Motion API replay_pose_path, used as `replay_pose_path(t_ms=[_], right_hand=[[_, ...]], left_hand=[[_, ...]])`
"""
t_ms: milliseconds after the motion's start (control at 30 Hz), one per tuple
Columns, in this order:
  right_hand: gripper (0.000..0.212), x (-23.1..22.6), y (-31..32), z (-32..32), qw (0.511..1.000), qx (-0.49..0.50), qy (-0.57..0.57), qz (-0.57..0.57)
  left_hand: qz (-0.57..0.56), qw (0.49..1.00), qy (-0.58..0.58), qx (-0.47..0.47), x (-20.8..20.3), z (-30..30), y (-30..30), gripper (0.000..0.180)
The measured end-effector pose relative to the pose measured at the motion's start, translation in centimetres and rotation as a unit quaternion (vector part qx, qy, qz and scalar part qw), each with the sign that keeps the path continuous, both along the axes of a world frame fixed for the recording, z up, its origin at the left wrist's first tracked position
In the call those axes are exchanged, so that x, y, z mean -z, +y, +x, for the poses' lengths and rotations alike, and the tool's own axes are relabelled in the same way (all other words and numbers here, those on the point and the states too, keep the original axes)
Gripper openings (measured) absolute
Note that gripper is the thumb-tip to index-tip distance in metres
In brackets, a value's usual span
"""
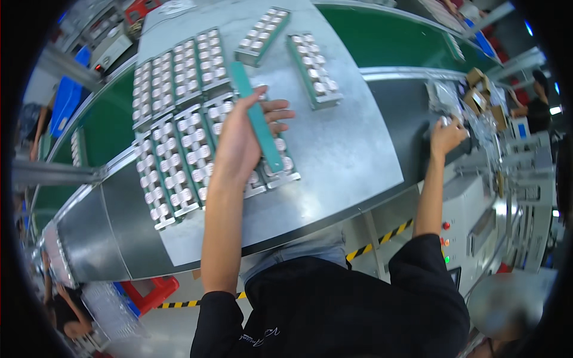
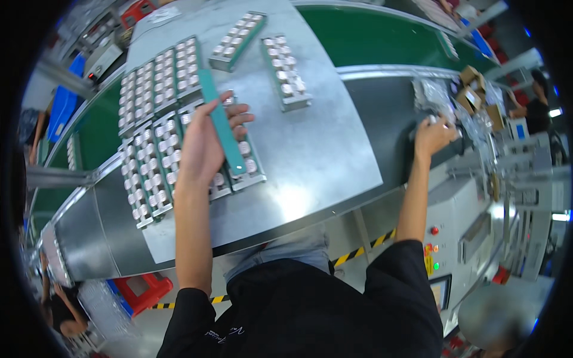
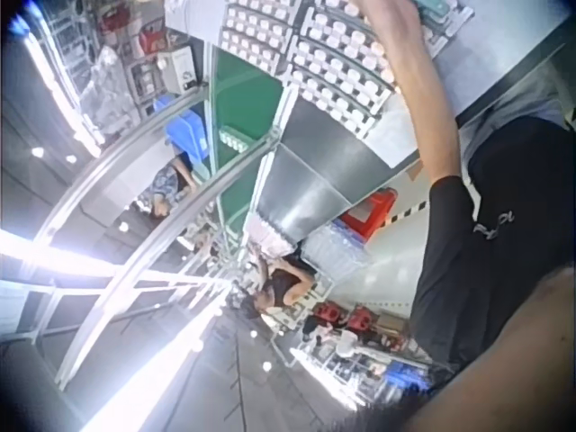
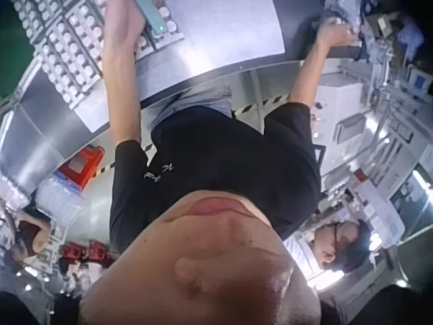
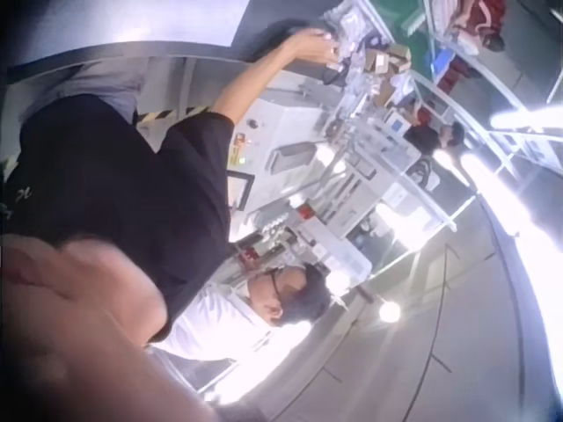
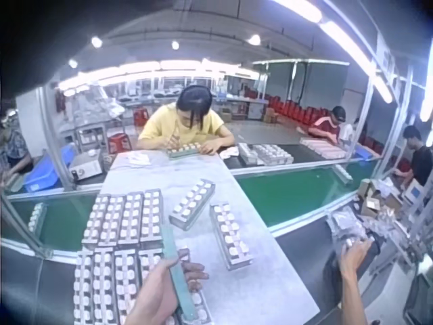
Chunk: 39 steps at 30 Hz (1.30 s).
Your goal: Organizing and placing small electronic components into trays on a factory assembly line.
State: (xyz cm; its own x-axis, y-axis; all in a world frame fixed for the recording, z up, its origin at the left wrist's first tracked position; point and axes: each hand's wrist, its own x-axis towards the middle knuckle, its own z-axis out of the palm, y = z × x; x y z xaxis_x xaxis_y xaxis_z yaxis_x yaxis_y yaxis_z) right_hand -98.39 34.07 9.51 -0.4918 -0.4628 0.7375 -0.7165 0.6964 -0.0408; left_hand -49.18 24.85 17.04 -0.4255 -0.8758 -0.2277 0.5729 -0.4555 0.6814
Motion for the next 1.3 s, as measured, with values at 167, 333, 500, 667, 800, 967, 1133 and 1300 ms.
replay_pose_path(t_ms=[167,333,500,667,800,967,1133,1300], right_hand=[[0.031,-3.9,-6.9,8.8,0.920,-0.318,-0.214,-0.076],[0.043,-8.6,-14.0,22.4,0.812,-0.486,-0.323,0.003],[0.091,-6.2,-17.1,28.6,0.864,-0.376,-0.272,0.195],[0.088,-5.4,-16.7,30.3,0.880,-0.329,-0.236,0.247],[0.090,-5.1,-15.2,30.8,0.877,-0.332,-0.240,0.251],[0.086,-6.6,-11.6,30.4,0.883,-0.359,-0.200,0.227],[0.056,-12.0,-5.4,34.4,0.688,-0.513,-0.497,0.123],[0.046,-11.5,-2.3,35.4,0.677,-0.561,-0.451,0.151]], left_hand=[[-0.004,1.000,-0.010,-0.005,-0.3,0.0,0.4,0.041],[-0.003,1.000,-0.007,-0.011,-0.6,0.7,0.6,0.042],[-0.004,1.000,0.012,-0.006,-0.8,0.7,0.4,0.042],[0.001,0.999,0.028,-0.024,-0.7,1.4,0.5,0.042],[0.000,0.999,0.040,-0.033,-0.8,1.6,0.6,0.045],[0.002,0.995,0.097,-0.025,-1.2,0.8,0.9,0.051],[-0.005,0.984,0.170,-0.044,-0.4,0.6,1.1,0.066],[-0.010,0.993,0.116,-0.012,-1.2,-0.8,1.9,0.081]])
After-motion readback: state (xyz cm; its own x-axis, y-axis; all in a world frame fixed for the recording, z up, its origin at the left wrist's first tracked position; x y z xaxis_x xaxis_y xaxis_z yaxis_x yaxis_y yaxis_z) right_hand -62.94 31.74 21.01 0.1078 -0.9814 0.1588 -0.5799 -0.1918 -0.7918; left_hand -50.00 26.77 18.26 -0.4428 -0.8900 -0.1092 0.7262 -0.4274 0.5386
